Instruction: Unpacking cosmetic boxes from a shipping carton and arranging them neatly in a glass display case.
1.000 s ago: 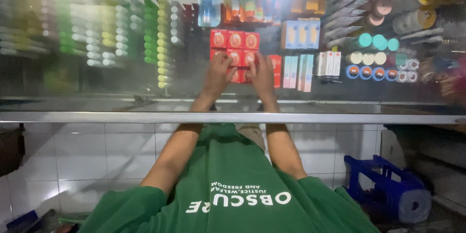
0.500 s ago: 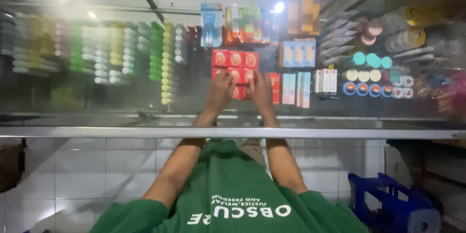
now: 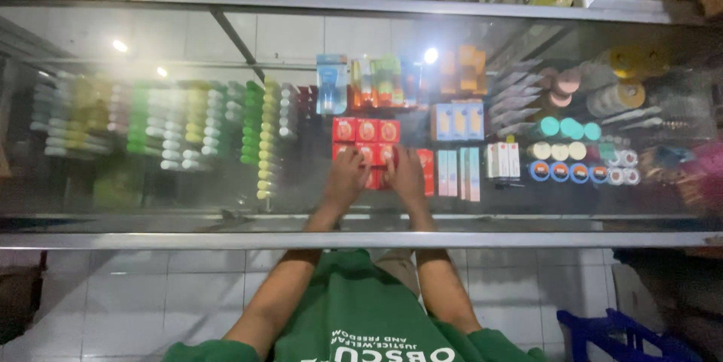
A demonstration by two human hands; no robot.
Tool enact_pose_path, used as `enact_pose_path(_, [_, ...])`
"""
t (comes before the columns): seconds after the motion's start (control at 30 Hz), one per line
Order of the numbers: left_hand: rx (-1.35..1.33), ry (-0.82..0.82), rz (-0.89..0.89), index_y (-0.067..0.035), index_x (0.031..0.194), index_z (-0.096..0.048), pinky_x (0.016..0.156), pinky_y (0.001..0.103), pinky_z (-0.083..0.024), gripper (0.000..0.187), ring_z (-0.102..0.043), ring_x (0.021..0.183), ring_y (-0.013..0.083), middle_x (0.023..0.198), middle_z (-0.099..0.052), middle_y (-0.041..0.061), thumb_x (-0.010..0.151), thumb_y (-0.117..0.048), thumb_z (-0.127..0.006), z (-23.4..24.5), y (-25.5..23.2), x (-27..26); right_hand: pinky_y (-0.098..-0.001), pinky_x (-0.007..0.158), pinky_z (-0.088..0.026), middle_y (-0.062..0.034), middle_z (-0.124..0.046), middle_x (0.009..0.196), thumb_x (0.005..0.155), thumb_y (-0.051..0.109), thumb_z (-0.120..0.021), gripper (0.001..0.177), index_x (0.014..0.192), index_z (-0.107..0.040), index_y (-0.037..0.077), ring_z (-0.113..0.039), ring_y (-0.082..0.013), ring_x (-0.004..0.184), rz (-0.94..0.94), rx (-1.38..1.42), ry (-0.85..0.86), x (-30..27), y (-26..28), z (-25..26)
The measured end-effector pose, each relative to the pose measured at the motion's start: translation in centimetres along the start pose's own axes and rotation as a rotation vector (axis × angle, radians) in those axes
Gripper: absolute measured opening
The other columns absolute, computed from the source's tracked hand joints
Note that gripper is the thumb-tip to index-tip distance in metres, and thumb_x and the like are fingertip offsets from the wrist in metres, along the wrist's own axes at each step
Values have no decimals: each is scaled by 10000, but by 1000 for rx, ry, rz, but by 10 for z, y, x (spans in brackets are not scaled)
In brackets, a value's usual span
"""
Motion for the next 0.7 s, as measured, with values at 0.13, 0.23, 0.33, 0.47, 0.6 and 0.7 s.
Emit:
enact_pose_path(0.13, [-35,12,41,-8,1033,-676,801,404,-517,127,-657,950,307,1094,-587,131,991,-127,-676,-3,5,1,-518,840,-574,-224,-606,1091,996,263,-640,423,1363,-595,57,-679,-465,1037,-25,29,47,2,-4,-1])
enact_pose_path(0.23, [-38,7,66,9,1013,-680,794,411,-514,112,-657,930,312,1051,-594,140,995,-100,-664,1,1,3,-532,844,-583,-228,-608,1104,976,285,-654,453,1372,-588,77,-677,-473,1055,-23,26,70,5,-14,-10])
enact_pose_path(0.33, [57,-53,28,-43,966,-685,741,385,-517,122,-646,890,267,1048,-581,101,930,-151,-726,-10,7,1,-520,842,-576,-218,-612,1042,934,251,-697,447,1331,-625,59,-681,-467,1012,25,-4,7,5,-7,-4])
enact_pose_path(0.47, [-12,-80,24,9,1132,-664,794,411,-527,192,-654,960,326,1131,-590,186,1017,-144,-647,25,-20,-13,-495,847,-545,-224,-572,1042,980,218,-671,373,1293,-627,19,-651,-446,980,98,56,-71,-13,32,39])
enact_pose_path(0.6, [54,-251,-132,-76,1214,-674,830,424,-498,266,-621,956,318,1166,-577,165,964,-166,-670,30,-32,-46,-487,907,-540,-192,-579,1101,927,145,-702,446,1366,-628,127,-635,-431,1054,185,168,-30,-46,33,34])
enact_pose_path(0.7, [-107,-230,-70,-124,1123,-730,687,403,-550,190,-664,803,317,1066,-649,101,971,-218,-666,18,-32,-86,-494,911,-545,-194,-575,1174,884,166,-760,439,1304,-649,109,-631,-433,1103,347,141,70,-86,-20,-34])
Point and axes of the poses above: each hand's wrist, its own x-axis towards the middle knuckle, its own z-axis out of the back of the hand, y = z × x, the point moved 6 cm from there along x, towards the middle knuckle
